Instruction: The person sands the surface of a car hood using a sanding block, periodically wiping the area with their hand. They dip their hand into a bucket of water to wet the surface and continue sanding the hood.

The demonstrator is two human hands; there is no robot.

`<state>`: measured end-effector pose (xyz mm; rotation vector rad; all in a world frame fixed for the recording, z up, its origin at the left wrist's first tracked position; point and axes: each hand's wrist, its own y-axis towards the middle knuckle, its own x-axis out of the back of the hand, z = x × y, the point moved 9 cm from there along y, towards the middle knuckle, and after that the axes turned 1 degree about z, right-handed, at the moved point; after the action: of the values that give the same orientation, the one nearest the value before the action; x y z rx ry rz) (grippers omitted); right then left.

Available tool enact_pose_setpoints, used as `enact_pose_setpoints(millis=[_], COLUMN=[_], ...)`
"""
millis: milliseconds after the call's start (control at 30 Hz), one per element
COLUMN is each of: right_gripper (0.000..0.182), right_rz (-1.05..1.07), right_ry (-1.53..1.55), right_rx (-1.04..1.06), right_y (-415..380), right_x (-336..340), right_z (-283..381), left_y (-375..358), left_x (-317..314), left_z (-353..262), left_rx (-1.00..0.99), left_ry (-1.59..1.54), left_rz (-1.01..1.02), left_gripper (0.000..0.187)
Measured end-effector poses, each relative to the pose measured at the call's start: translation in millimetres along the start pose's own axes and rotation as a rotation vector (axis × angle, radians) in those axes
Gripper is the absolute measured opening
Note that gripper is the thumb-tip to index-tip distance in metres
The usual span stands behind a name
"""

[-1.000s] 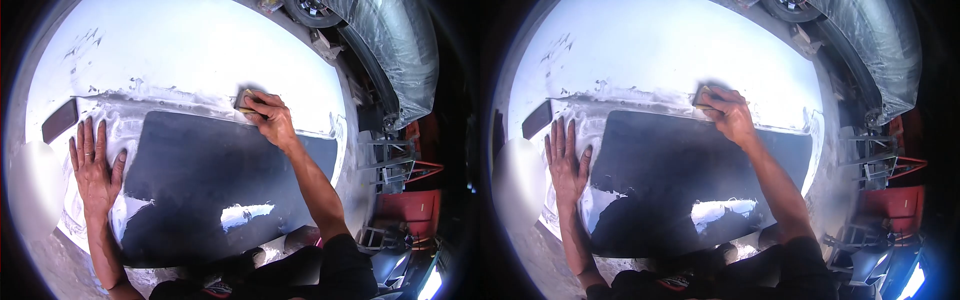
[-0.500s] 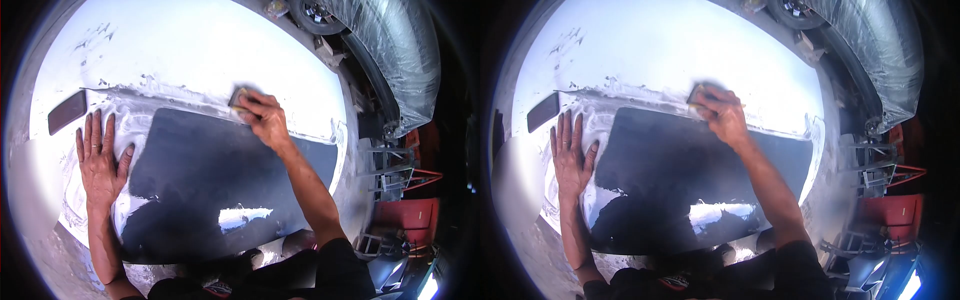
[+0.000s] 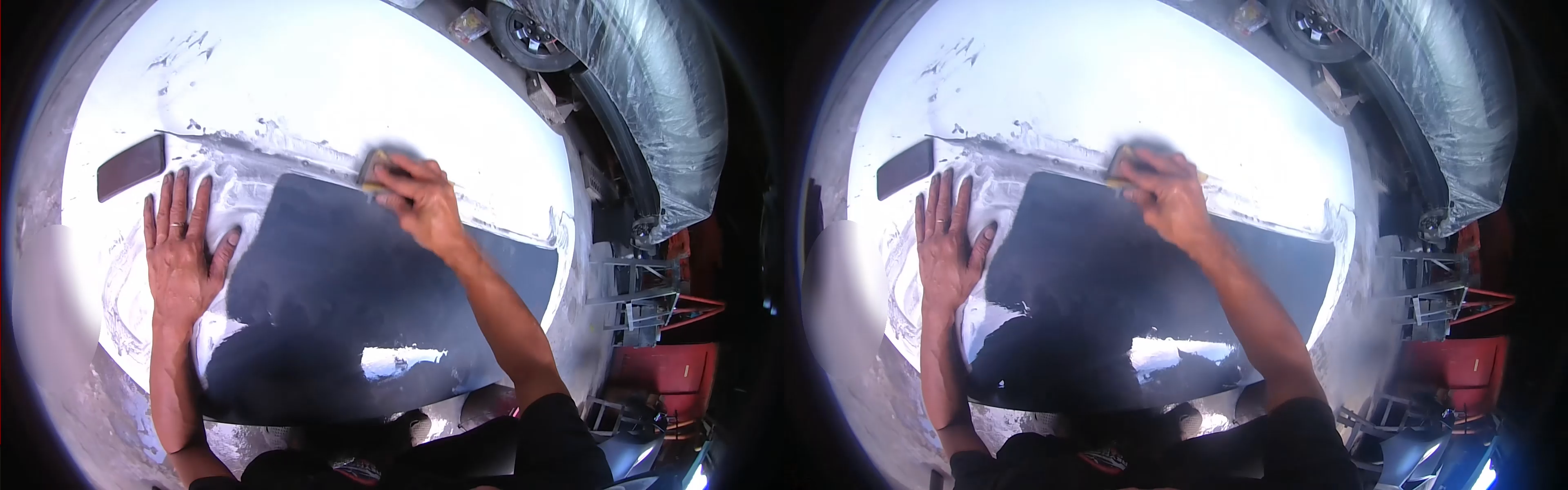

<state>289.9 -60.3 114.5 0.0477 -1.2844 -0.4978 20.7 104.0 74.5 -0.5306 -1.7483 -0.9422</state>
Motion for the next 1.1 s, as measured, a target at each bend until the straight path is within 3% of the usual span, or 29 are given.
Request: enact_pose_setpoints(millis=[267, 400, 533, 600, 700, 800, 900, 1000, 1033, 1100], right_gripper=[0.042, 0.039, 0.043, 0.045, 0.046, 0.043, 0.043, 0.034, 0.031, 0.031], right_rz=[0.049, 0.004, 0.047, 0.057, 0.070, 0.144, 0.279, 0.099, 0.014, 0.148], right_ry=[0.069, 0.099, 0.019, 0.124, -0.053, 0.121, 0.216, 0.171, 0.181, 0.223], right_rx=[0.043, -0.128, 0.057, -0.012, -0.059, -0.126, 0.119, 0.296, 0.295, 0.279], right_y=[11.9, 17.6, -0.8, -5.1, -14.2, -22.6, 13.8, 65.3, 76.3, 93.7], right_x=[-13.1, -14.5, -13.1, -10.3, 4.3, 3.8, -23.4, -73.3, -82.5, -94.3], right_z=[16.5, -8.4, 18.8, 6.5, -11.3, -19.2, 47.8, 122.8, 138.8, 161.3], left_y=[-0.3, -4.1, -6.4, -4.9, -6.8, -5.2, -0.9, -3.7, -1.6, -4.3], left_x=[-3.5, -2.8, -3.1, -2.5, 0.6, -0.8, -1.0, -2.8, -3.0, -7.1], left_z=[2.8, -1.0, 0.3, 0.6, -0.1, -3.1, -7.0, -7.7, -6.9, -2.8], left_rx=[-0.005, -0.013, -0.022, -0.031, -0.062, -0.032, -0.017, -0.023, -0.016, -0.012], left_ry=[-0.005, -0.018, -0.030, -0.029, -0.052, -0.058, -0.058, -0.043, -0.042, -0.046], left_rz=[0.013, 0.014, 0.008, 0.000, -0.011, -0.008, 0.021, 0.056, 0.054, 0.046], left_gripper=[0.066, 0.066, 0.067, 0.068, 0.069, 0.070, 0.071, 0.073, 0.075, 0.077])
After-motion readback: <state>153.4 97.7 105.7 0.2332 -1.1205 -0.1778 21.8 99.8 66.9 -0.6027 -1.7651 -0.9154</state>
